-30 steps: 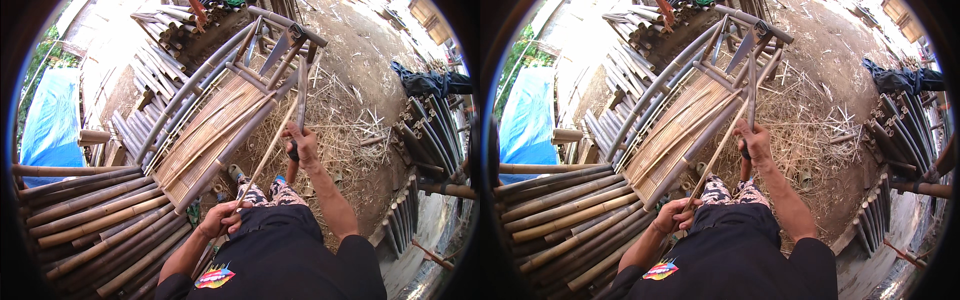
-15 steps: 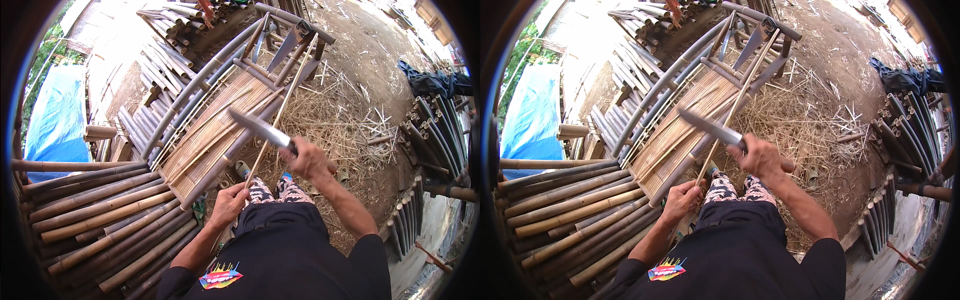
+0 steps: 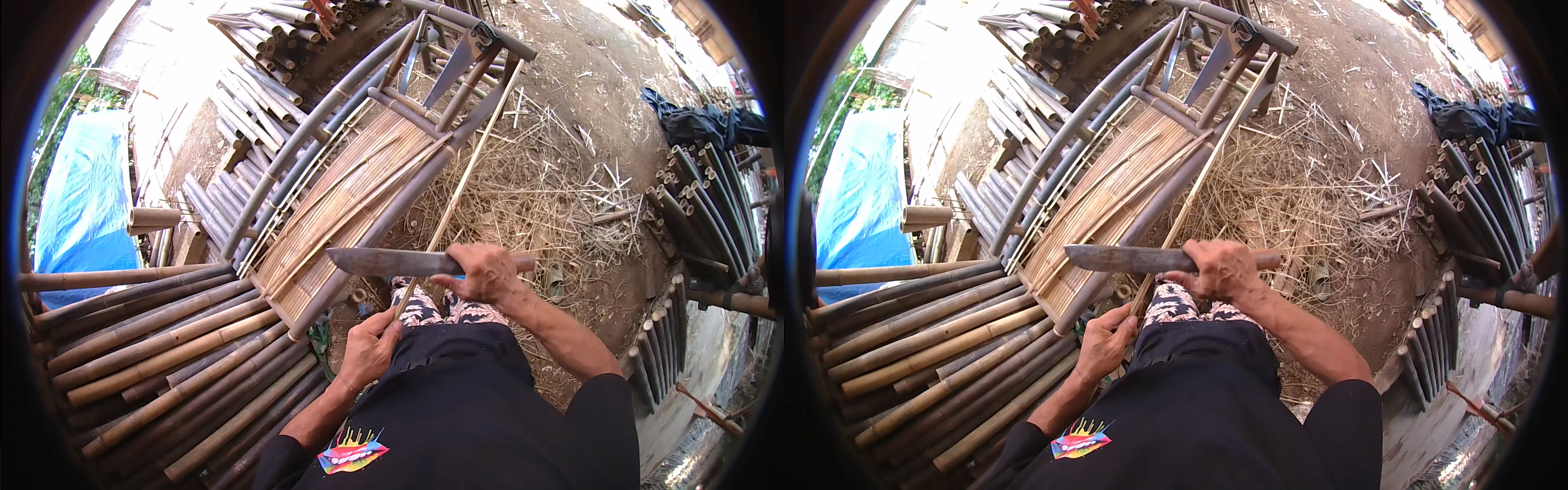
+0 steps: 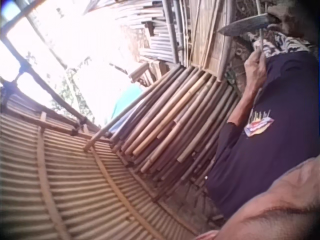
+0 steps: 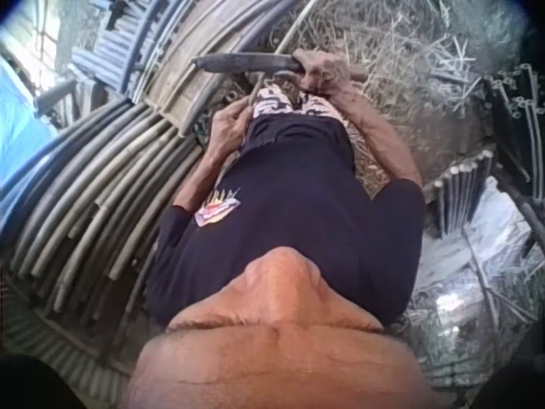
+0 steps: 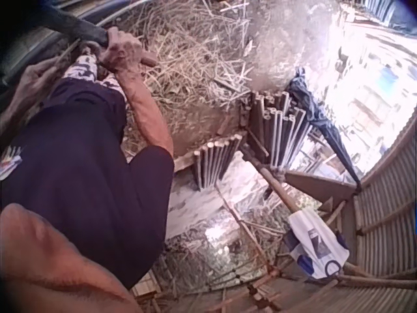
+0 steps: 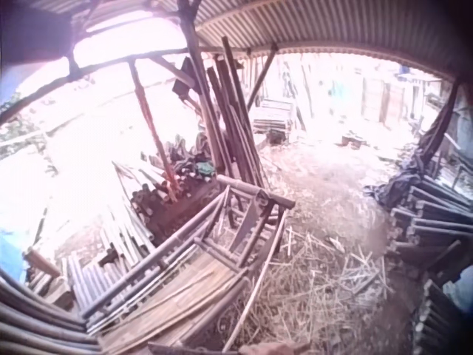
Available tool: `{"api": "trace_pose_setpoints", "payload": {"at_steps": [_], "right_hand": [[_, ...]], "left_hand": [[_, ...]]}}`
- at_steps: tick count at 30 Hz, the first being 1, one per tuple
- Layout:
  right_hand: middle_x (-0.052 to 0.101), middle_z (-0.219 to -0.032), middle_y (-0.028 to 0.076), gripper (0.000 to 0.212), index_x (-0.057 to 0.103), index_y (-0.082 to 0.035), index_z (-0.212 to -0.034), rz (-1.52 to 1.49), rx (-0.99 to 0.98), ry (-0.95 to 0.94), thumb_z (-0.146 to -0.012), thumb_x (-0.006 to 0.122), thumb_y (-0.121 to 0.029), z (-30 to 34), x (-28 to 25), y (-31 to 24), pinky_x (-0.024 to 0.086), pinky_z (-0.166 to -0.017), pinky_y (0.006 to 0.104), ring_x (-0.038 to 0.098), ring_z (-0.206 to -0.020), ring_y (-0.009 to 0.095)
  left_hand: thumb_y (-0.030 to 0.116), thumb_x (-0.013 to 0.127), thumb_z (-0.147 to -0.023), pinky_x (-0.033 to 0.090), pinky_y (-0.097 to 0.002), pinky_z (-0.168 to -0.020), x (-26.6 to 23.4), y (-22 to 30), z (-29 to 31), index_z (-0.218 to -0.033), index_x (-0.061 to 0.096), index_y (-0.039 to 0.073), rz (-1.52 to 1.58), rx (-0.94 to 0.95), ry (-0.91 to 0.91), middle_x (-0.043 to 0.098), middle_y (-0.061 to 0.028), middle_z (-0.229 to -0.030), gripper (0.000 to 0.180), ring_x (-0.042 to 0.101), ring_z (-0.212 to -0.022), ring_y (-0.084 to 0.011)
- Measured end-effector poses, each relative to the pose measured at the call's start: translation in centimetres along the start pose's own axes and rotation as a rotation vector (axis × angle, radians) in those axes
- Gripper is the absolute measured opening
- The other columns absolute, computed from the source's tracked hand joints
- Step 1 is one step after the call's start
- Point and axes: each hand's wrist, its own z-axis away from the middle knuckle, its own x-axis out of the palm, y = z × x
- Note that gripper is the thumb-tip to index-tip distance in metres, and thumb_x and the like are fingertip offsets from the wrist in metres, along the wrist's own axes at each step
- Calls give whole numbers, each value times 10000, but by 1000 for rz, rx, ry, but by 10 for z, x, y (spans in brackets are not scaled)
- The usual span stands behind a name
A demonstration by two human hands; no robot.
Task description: The person uses a machete to shave and smooth thin bamboo strips, holding them against a bamboo furniture frame while working.
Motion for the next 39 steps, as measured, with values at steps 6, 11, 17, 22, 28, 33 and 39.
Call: {"api": "trace_pose_setpoints", "payload": {"at_steps": [6, 11, 17, 22, 28, 33, 39], "right_hand": [[545, -570, 50, 653, 565, -85, -801, -37, 20, 13, -908, 381, -702, 1, -9, 20, 474, -457, 339, 523, -454, 172], [536, -541, 41, 653, 559, -98, -802, 166, 177, 70, -908, 363, -711, -6, -20, 67, 483, -457, 353, 527, -443, 178], [536, -561, 26, 629, 558, -99, -809, 249, 388, 45, -906, 395, -699, -13, -46, 124, 400, -383, 285, 482, -454, 117], [401, -538, -51, 605, 516, -143, -768, 268, 587, 160, -911, 365, -711, 4, -91, 206, 272, -356, 258, 314, -413, 91], [520, -611, 20, 768, 602, -85, -855, 424, 806, 369, -855, 317, -798, 26, -181, 281, 378, -435, 392, 501, -513, 160], [522, -610, 16, 498, 556, -98, -914, 46, 490, 91, -976, 393, -565, -3, -84, 124, 365, -361, 294, 455, -463, 100], [606, -677, 101, 552, 570, -64, -848, -46, -22, 87, -919, 482, -604, 8, -14, -26, 513, -523, 371, 622, -583, 252]], "left_hand": [[85, 577, -928, 457, -265, -639, -1, -3, 5, -1166, 628, -5, -8, 22, 0, 579, -53, -716, 260, 538, -677, -93], [63, 582, -913, 455, -283, -623, -5, -3, 22, -1163, 624, -7, -103, 87, -37, 571, -84, -709, 263, 555, -648, -142], [77, 593, -904, 447, -310, -594, -36, -24, 54, -1134, 640, 7, -167, 68, -96, 563, -113, -703, 245, 552, -613, -193], [113, 606, -896, 452, -327, -569, -76, -62, 99, -1033, 690, 20, -308, 70, -94, 573, -136, -663, 186, 580, -592, -209], [210, 546, -954, 380, -239, -488, -121, -88, 137, -1033, 689, -38, -295, -80, -76, 554, -4, -601, 298, 460, -507, -68], [190, 470, -999, 320, -189, -423, -44, -22, 13, -1340, 529, 27, 256, -240, -219, 543, 17, -658, 383, 415, -470, -29], [221, 509, -1004, 272, -187, -383, 11, 55, -65, -1346, 494, 19, 594, -260, -222, 485, 11, -666, 398, 353, -443, -35]]}}
